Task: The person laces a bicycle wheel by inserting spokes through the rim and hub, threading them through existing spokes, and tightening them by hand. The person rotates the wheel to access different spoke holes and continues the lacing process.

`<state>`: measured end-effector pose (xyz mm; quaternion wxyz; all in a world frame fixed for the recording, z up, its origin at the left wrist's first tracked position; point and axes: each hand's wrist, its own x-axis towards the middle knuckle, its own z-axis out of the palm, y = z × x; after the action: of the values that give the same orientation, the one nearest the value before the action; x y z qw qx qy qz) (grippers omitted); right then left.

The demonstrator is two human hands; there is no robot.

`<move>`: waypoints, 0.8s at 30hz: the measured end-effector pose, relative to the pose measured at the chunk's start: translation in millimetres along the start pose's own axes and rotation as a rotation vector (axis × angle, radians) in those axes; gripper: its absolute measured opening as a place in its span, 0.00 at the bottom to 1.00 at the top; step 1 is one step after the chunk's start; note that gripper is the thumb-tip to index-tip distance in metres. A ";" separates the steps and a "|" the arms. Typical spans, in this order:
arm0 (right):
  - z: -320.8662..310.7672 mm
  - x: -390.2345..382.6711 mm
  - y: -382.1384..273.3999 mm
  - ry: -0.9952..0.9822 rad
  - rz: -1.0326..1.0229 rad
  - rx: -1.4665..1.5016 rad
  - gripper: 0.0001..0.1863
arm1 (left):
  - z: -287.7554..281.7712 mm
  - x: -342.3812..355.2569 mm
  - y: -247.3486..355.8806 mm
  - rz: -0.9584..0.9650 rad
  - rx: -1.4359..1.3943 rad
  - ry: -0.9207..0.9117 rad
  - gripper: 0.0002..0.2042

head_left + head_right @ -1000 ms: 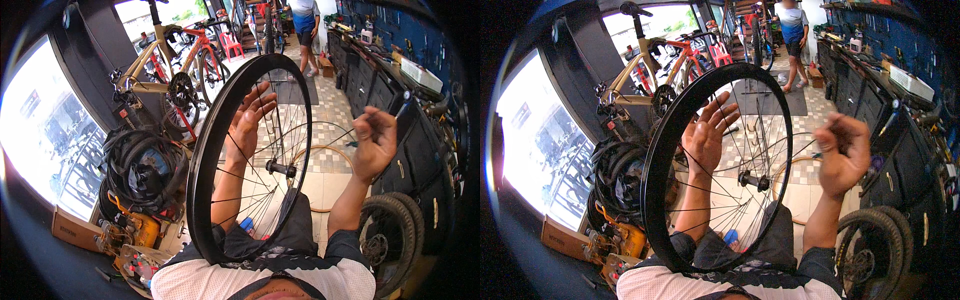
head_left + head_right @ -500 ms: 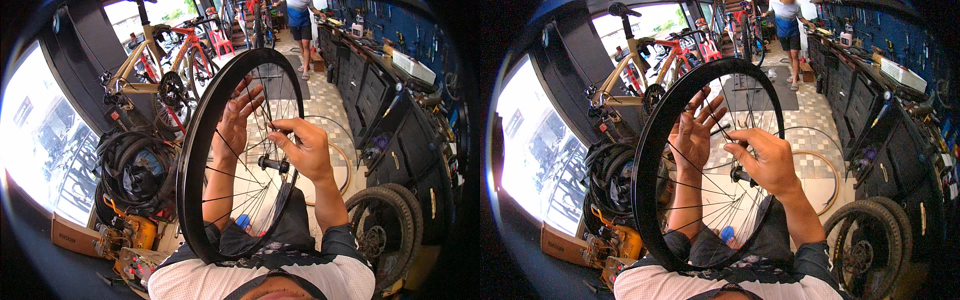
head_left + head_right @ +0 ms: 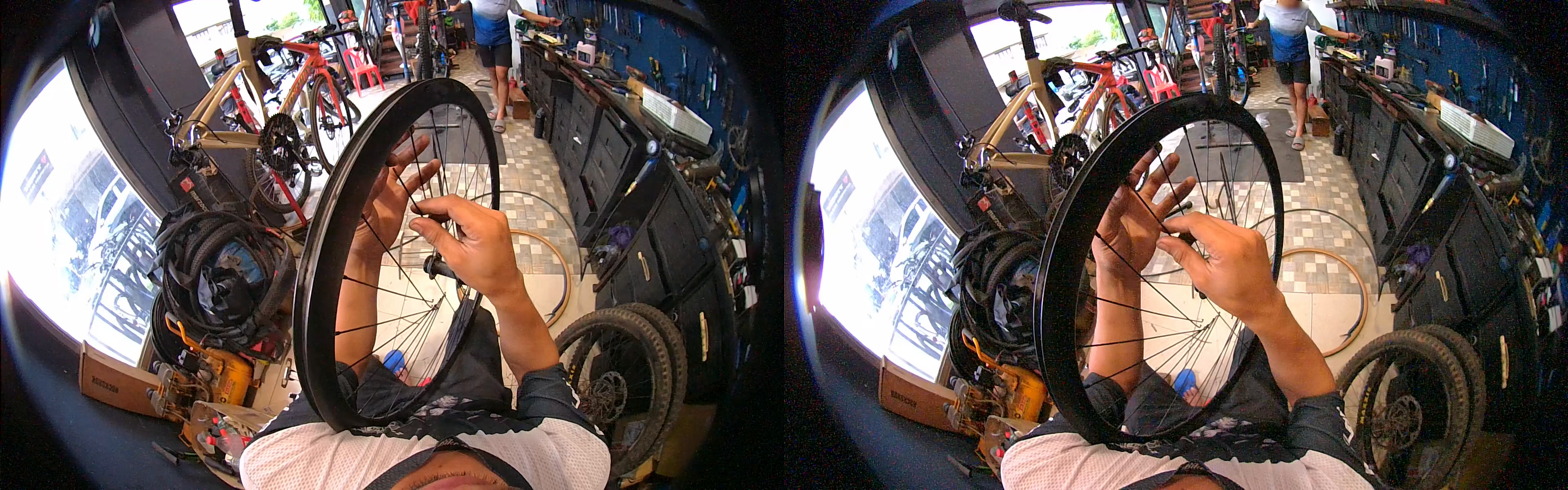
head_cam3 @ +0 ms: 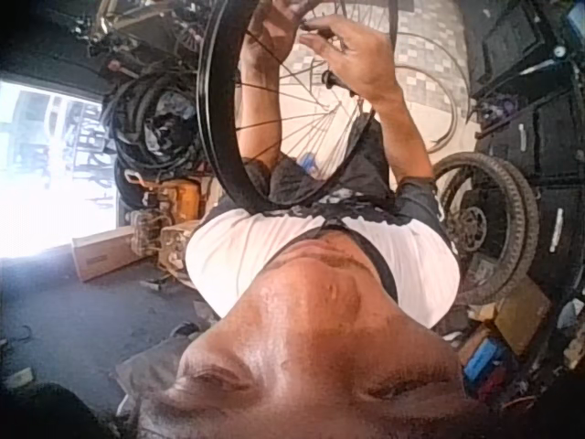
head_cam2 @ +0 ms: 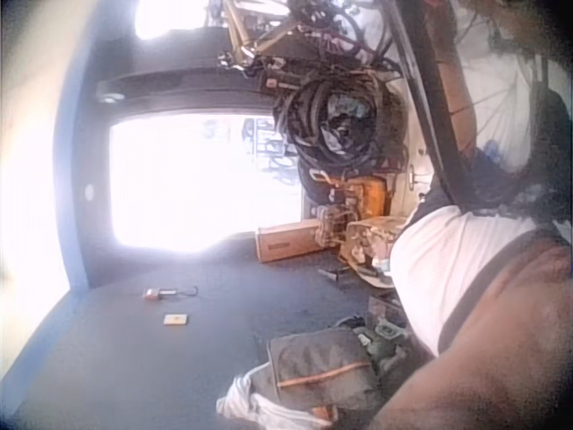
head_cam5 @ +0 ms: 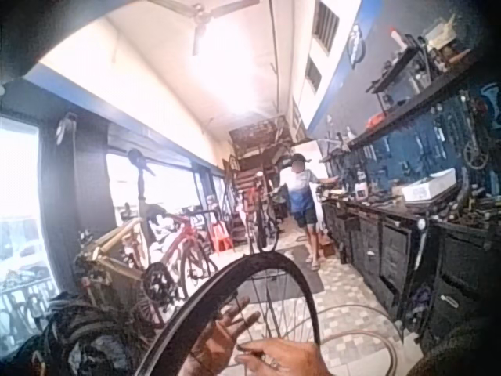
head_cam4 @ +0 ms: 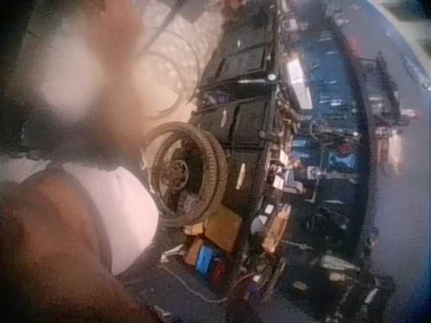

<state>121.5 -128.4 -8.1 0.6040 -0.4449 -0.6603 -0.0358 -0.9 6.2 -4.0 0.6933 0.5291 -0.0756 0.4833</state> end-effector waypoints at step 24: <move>12.1 9.1 3.5 -0.031 0.166 0.243 0.11 | -3.4 -3.9 3.9 -0.100 -0.156 -0.092 0.43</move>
<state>115.6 -114.3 -5.5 0.6440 -0.4221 -0.6299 0.1014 -7.3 6.6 -5.3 0.7515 0.4984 -0.1180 0.4159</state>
